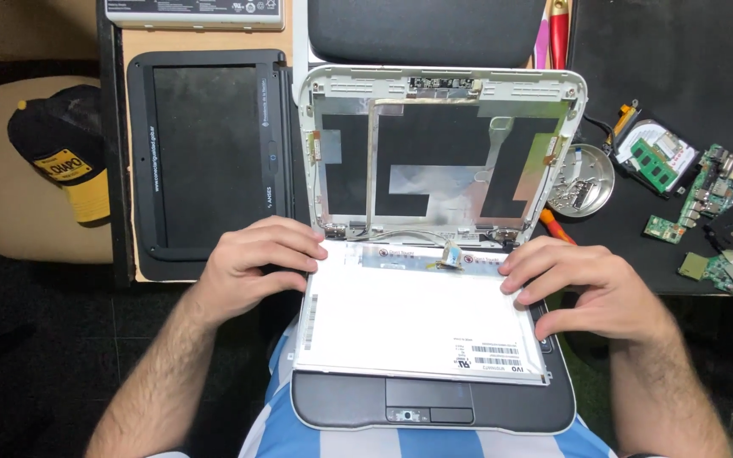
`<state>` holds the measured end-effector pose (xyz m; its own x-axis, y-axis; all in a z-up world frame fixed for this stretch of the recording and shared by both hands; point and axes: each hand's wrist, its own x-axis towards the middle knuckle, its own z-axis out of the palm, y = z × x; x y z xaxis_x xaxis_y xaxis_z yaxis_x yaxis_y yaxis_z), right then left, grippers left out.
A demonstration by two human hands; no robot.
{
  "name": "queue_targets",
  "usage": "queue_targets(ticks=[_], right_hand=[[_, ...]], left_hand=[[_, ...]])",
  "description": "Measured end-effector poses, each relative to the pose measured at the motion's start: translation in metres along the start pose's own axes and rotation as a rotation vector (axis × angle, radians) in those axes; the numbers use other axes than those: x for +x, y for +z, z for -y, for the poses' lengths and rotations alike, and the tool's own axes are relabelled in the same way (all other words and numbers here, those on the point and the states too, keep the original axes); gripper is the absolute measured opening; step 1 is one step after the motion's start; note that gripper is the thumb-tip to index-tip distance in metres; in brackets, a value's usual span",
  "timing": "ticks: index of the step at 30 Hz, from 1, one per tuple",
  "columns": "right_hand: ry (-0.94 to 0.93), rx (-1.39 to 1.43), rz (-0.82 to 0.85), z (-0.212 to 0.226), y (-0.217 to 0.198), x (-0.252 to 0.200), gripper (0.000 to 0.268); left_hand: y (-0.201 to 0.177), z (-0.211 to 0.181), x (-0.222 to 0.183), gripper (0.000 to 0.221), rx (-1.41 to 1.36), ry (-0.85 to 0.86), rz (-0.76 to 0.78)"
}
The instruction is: Disassembling a laptop to remove the keyboard, trackpad assembly, and screen components using a screwdriver and manual prying.
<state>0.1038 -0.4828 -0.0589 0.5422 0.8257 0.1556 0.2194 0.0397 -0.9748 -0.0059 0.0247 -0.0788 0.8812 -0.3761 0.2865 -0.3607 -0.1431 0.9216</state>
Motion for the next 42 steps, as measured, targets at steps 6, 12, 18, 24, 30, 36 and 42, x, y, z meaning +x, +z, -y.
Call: queue_targets(ticks=[6,12,18,24,30,36,42], right_hand=[[-0.139,0.049,-0.161,-0.023,0.027,-0.011,0.037],[-0.231,0.150,-0.378,-0.036,0.046,-0.012,0.050],[-0.241,0.146,-0.418,-0.039,0.046,-0.003,0.056],[-0.177,0.051,-0.280,-0.001,0.053,0.036,0.048],[-0.100,-0.035,-0.183,-0.003,0.043,0.057,0.071],[-0.086,-0.109,-0.211,0.014,0.050,0.074,0.054],[-0.121,-0.135,-0.197,0.012,0.042,0.079,0.045]], left_hand=[[0.027,-0.018,0.011,0.036,0.328,0.226,-0.294],[0.057,-0.009,0.020,0.029,0.543,0.261,-0.512],[0.051,-0.041,0.027,0.015,0.398,0.064,-0.477],[0.044,-0.036,0.022,0.016,0.384,0.068,-0.464],[0.036,-0.039,0.032,0.019,0.315,0.038,-0.464],[0.035,-0.042,0.039,0.017,0.280,0.018,-0.511],[0.035,-0.050,0.049,0.010,0.293,-0.013,-0.525]])
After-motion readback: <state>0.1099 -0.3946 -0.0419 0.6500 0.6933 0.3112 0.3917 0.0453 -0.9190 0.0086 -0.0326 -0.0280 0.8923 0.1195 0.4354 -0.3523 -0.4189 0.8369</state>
